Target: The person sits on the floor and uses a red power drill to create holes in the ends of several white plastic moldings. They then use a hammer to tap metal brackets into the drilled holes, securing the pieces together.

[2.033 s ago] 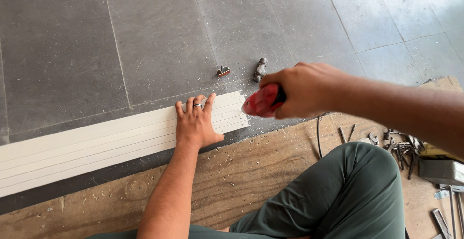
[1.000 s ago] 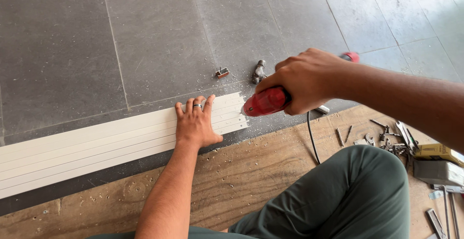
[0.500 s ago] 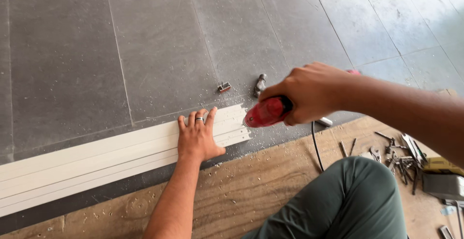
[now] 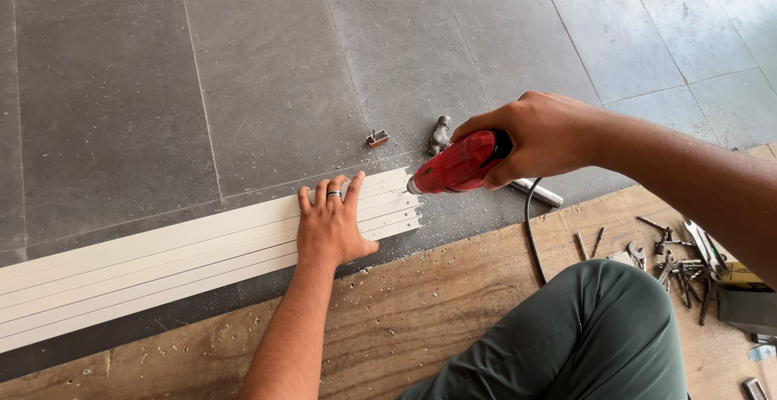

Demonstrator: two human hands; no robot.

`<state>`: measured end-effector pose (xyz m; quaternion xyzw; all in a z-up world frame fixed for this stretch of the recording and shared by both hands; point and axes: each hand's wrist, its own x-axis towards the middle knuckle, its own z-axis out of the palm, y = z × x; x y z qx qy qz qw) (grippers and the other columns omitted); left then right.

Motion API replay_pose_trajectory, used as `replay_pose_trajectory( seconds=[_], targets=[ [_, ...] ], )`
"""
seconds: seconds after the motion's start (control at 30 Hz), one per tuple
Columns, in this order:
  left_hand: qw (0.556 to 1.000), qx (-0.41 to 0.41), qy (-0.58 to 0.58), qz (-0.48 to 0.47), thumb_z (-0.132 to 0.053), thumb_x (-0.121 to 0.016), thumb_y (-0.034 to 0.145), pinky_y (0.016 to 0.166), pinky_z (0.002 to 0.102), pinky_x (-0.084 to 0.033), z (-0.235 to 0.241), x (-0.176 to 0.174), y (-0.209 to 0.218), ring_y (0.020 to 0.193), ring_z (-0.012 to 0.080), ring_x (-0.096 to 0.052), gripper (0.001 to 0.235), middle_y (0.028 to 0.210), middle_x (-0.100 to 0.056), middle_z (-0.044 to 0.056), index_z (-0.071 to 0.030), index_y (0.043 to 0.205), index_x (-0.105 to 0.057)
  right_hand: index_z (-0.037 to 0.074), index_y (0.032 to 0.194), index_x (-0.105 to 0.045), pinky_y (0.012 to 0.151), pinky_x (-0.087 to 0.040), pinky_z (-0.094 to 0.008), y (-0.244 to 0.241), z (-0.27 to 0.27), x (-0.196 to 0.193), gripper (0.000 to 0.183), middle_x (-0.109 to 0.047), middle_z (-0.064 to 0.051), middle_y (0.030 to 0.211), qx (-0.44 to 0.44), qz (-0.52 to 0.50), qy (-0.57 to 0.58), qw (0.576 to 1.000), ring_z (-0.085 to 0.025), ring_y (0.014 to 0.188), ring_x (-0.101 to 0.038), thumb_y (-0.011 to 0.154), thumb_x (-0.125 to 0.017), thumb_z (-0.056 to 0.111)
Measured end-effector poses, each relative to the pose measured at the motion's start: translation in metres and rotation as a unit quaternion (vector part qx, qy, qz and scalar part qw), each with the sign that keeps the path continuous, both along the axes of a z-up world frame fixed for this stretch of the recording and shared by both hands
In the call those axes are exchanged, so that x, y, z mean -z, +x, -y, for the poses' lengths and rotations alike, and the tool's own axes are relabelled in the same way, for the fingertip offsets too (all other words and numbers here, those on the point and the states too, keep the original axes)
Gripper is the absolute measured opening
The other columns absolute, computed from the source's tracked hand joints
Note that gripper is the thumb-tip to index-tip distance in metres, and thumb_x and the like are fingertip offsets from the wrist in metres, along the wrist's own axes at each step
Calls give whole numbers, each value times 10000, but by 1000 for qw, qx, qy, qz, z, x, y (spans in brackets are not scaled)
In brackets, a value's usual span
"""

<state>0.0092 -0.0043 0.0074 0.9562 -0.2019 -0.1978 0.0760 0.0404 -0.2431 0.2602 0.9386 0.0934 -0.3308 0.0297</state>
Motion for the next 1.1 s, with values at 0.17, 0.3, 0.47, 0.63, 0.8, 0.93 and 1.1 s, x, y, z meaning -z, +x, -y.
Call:
replay_pose_trajectory(
  seconds=[0.17,0.3,0.47,0.63,0.8,0.93,1.1],
  targets=[
    [1000,1,3,-13,-627,-896,527,1218,618,-142,1,1,1,1468,284,-284,1382,1558,-326,103,-241,1620,-143,331,1433,-578,921,-602,-383,2,5,5,808,-792,-32,1055,-3,-1,6,1000,-209,882,-788,693,-892,414],
    [1000,-1,-3,-9,-627,-898,521,1215,623,-143,1,3,0,1465,293,-286,1387,1555,-325,114,-238,1617,-143,332,1430,-583,913,-600,-380,2,0,1,801,-798,-30,1047,4,-7,8,1000,-207,870,-790,695,-886,425],
    [1000,-2,-7,-5,-621,-898,513,1214,626,-154,0,3,0,1464,285,-297,1380,1552,-345,107,-233,1615,-163,358,1442,-563,879,-591,-370,2,-20,-8,785,-794,-14,1044,-16,-26,-46,998,-210,854,-783,717,-862,404],
    [1000,14,15,13,-670,-875,539,1190,629,-189,0,-2,3,1450,283,-320,1361,1560,-362,103,-216,1618,-182,355,1427,-563,784,-610,-386,1,-44,-8,744,-746,-16,1082,-117,-16,-95,988,-208,945,-728,721,-790,302],
    [999,24,41,25,-703,-848,567,1174,634,-227,2,-10,0,1442,286,-354,1348,1574,-378,95,-200,1631,-191,356,1459,-500,707,-645,-366,-8,-50,-8,735,-694,-38,1165,-180,-21,-119,976,-218,898,-750,772,-744,271],
    [999,13,21,28,-671,-859,550,1180,631,-220,-1,-10,-2,1439,276,-357,1336,1570,-379,87,-215,1616,-196,397,1465,-488,775,-630,-382,-14,-43,-12,745,-702,-13,1139,-111,-29,-131,985,-210,952,-734,776,-760,321],
    [1000,4,-15,27,-647,-862,536,1189,626,-199,-4,-1,-3,1435,270,-358,1329,1556,-389,82,-222,1607,-201,376,1458,-517,928,-576,-408,-17,-30,-8,804,-757,20,1142,2,-36,-70,997,-196,1015,-723,728,-853,369]
  ],
)
